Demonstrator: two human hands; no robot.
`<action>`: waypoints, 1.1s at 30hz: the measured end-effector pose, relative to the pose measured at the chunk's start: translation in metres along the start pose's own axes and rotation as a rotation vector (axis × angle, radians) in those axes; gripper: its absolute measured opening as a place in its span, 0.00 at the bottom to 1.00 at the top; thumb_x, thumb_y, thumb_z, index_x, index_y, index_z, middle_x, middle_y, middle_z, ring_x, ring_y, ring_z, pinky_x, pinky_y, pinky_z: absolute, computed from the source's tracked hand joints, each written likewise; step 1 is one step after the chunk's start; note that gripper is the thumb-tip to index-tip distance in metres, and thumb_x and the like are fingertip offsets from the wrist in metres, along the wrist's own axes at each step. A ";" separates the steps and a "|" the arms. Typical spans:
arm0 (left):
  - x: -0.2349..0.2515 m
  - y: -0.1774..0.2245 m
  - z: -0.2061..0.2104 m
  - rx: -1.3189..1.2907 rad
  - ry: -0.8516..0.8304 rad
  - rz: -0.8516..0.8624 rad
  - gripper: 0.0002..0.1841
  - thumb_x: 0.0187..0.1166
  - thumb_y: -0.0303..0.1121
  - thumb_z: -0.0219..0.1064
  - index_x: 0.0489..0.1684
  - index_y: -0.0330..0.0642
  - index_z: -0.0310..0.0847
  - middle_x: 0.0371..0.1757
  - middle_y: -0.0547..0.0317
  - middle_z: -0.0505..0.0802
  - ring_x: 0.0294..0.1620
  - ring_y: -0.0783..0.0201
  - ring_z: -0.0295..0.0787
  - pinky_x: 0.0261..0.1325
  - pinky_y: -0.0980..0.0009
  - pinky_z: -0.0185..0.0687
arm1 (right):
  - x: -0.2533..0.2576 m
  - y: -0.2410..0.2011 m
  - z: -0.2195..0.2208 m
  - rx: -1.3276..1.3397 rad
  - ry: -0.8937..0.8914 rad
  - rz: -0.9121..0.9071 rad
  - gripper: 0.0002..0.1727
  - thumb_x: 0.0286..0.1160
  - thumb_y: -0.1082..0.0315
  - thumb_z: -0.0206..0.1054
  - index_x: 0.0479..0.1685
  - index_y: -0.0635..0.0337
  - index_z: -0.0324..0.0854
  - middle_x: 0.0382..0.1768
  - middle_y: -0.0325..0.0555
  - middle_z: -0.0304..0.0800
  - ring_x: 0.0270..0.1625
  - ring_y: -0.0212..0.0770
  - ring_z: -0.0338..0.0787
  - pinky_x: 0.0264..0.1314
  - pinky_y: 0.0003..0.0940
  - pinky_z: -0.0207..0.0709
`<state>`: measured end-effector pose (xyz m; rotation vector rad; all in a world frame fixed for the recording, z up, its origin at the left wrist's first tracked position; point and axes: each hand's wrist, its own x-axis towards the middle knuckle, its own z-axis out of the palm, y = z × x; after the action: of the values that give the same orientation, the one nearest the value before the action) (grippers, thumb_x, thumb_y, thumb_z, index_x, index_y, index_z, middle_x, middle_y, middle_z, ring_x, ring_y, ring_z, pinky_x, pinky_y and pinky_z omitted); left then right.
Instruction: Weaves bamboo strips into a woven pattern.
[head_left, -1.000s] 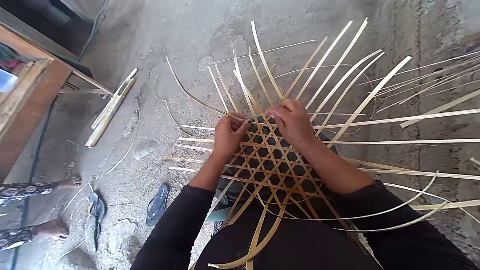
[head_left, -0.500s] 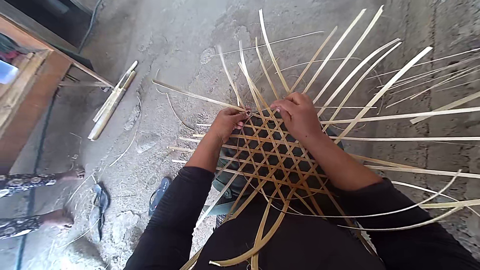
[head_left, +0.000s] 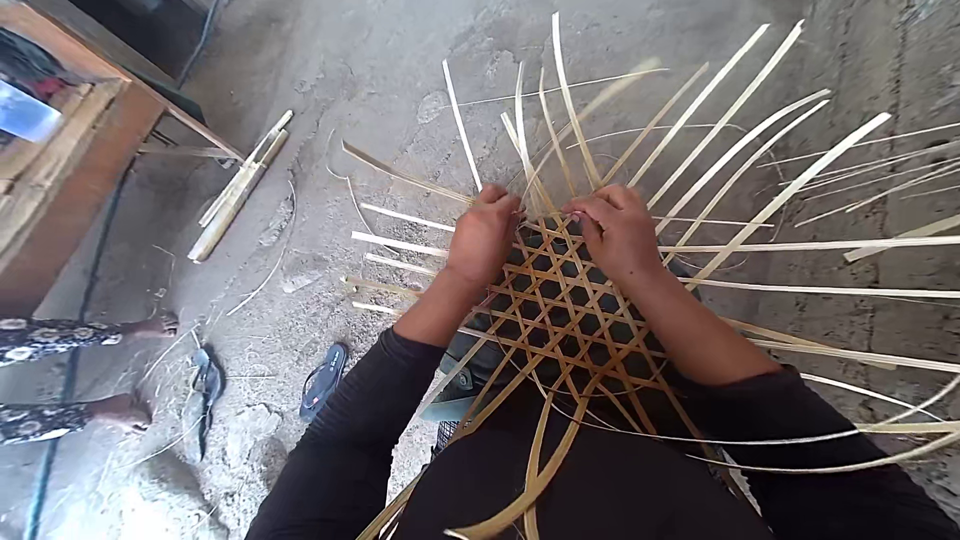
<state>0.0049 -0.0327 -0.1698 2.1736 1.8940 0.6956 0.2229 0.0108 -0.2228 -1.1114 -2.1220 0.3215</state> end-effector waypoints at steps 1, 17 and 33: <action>0.005 -0.009 0.000 -0.100 -0.028 -0.050 0.09 0.83 0.31 0.66 0.50 0.39 0.91 0.54 0.49 0.92 0.44 0.56 0.93 0.52 0.56 0.90 | 0.001 0.000 0.000 -0.005 0.000 0.000 0.14 0.88 0.63 0.60 0.57 0.48 0.92 0.51 0.55 0.89 0.59 0.57 0.85 0.65 0.54 0.77; 0.036 0.040 -0.008 0.012 -0.359 0.101 0.15 0.84 0.32 0.64 0.66 0.39 0.83 0.58 0.43 0.92 0.61 0.43 0.90 0.67 0.41 0.81 | 0.024 -0.034 -0.037 0.022 -0.150 0.151 0.47 0.75 0.72 0.73 0.95 0.50 0.52 0.56 0.58 0.88 0.54 0.57 0.91 0.59 0.54 0.86; 0.083 0.073 -0.097 0.422 -0.287 0.225 0.19 0.91 0.28 0.49 0.78 0.40 0.67 0.51 0.34 0.91 0.53 0.31 0.91 0.52 0.35 0.85 | -0.009 -0.122 -0.080 0.595 -0.463 0.542 0.41 0.78 0.55 0.74 0.90 0.43 0.57 0.80 0.56 0.74 0.56 0.46 0.93 0.58 0.46 0.89</action>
<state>0.0323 0.0190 -0.0351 2.5941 1.7840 -0.0047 0.2064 -0.0773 -0.1080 -1.2956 -1.8350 1.4773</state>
